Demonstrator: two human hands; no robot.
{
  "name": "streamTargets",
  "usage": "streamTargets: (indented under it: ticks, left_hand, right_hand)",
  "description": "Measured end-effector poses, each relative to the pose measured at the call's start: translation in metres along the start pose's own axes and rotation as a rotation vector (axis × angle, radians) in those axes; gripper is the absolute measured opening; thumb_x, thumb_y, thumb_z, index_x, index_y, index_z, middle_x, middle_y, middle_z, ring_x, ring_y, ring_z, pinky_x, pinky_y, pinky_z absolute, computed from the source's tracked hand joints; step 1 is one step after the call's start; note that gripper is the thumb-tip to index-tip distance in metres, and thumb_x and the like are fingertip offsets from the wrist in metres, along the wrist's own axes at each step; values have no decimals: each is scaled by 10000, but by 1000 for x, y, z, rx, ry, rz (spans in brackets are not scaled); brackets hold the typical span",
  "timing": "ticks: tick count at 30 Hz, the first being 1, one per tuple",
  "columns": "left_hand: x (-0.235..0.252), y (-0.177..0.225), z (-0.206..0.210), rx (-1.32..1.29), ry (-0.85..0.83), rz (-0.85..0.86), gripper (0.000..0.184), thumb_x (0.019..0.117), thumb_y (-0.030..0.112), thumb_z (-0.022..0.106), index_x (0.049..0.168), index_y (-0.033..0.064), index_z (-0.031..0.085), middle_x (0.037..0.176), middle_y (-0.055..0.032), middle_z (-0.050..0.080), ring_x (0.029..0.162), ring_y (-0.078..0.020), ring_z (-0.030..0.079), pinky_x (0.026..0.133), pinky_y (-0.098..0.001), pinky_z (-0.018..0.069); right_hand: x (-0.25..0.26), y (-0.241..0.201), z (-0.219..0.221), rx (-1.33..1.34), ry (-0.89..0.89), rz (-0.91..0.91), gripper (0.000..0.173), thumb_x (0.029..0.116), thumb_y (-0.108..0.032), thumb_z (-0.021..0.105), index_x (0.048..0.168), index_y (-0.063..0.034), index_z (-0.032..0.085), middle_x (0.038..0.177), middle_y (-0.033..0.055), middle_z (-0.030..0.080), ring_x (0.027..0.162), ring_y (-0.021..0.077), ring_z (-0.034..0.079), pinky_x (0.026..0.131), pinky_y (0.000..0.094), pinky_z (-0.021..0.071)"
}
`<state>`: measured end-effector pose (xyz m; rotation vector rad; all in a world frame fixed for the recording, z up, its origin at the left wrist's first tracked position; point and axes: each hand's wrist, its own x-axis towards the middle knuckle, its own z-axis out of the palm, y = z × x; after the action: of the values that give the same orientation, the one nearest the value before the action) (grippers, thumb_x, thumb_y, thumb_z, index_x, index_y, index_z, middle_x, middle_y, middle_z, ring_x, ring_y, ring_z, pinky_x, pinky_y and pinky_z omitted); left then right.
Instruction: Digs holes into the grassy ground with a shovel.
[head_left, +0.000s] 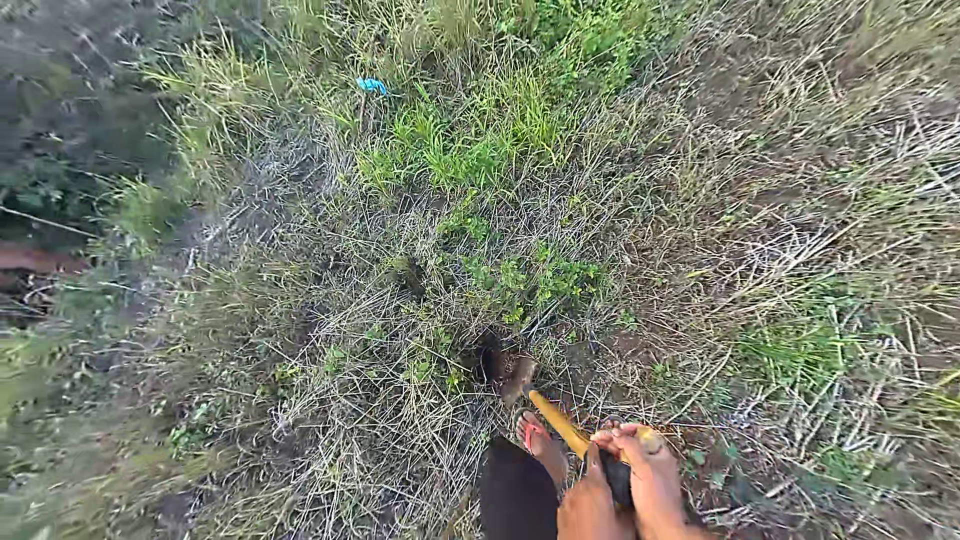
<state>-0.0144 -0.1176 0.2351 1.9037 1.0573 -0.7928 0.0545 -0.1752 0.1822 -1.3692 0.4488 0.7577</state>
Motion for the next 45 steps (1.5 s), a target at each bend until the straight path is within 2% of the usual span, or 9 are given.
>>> streamTargets:
  ticks: [12, 21, 25, 29, 31, 34, 38, 42, 45]
  left_hand:
    - [31, -2, -62, -16, -129, -9, 876, 895, 296, 703, 1638, 143, 267, 1074, -200, 744, 929, -404, 734, 785, -642, 581]
    - [149, -32, -114, 45, -7, -10, 745, 889, 313, 688, 1575, 216, 415, 963, -150, 755, 848, -355, 743, 726, -591, 598]
    - [129, -28, -92, -5, -82, -56, 764, 898, 311, 695, 1589, 230, 380, 1031, -158, 749, 902, -367, 738, 762, -600, 594]
    - [112, -25, 8, -126, -130, 7, 815, 917, 339, 705, 1622, 217, 316, 1190, -226, 707, 924, -399, 736, 787, -627, 595]
    - [112, -16, 46, -138, -170, 38, 850, 894, 353, 724, 1623, 210, 310, 1144, -216, 724, 946, -392, 734, 810, -619, 592]
    - [103, 14, 22, -148, -197, 37, 810, 875, 263, 769, 1560, 46, 395, 1142, -285, 702, 1002, -444, 708, 859, -605, 567]
    - [88, 18, -20, -185, -126, -37, 738, 870, 167, 768, 1532, 58, 459, 1199, -286, 685, 1026, -425, 703, 869, -576, 569]
    - [91, 2, -41, -174, -134, -73, 846, 891, 153, 741, 1621, 140, 313, 1423, -299, 553, 1066, -453, 682, 882, -612, 552]
    - [115, -8, -59, -146, -168, -62, 883, 895, 192, 729, 1636, 134, 253, 1275, -287, 646, 1022, -445, 695, 856, -623, 554]
  right_hand:
    - [23, -23, 61, -79, 27, -7, 232, 966, 3, 512, 1190, 65, 511, 883, 179, 754, 817, 282, 757, 797, 438, 632]
    - [135, 24, 150, -70, -2, -153, 206, 915, -6, 539, 1101, 81, 539, 831, 210, 743, 755, 327, 753, 745, 463, 640]
    - [117, 28, 122, -129, 14, -123, 246, 914, -22, 545, 1137, 79, 531, 837, 193, 743, 756, 307, 753, 749, 451, 641]
    - [102, 45, 20, -359, 82, -66, 314, 903, -70, 567, 1184, 68, 544, 864, 135, 747, 777, 222, 742, 755, 410, 627]
    - [106, 52, -29, -493, 132, -5, 363, 909, -118, 586, 1221, 64, 551, 908, 139, 741, 812, 217, 736, 786, 418, 615]
    - [115, 47, -57, -517, 156, 45, 338, 948, -126, 557, 1229, 61, 545, 909, 140, 741, 799, 217, 739, 771, 411, 620]
    - [108, 35, -11, -341, 234, 153, 231, 965, -86, 582, 1152, 50, 574, 890, 149, 730, 774, 231, 723, 730, 422, 613]
    - [99, 29, 45, -287, 297, 180, 246, 1004, -97, 568, 1199, 54, 563, 929, 147, 732, 794, 212, 733, 754, 390, 620]
    - [115, 28, 78, -302, 305, 151, 264, 1004, -101, 564, 1216, 55, 554, 929, 151, 726, 782, 222, 735, 751, 396, 629]
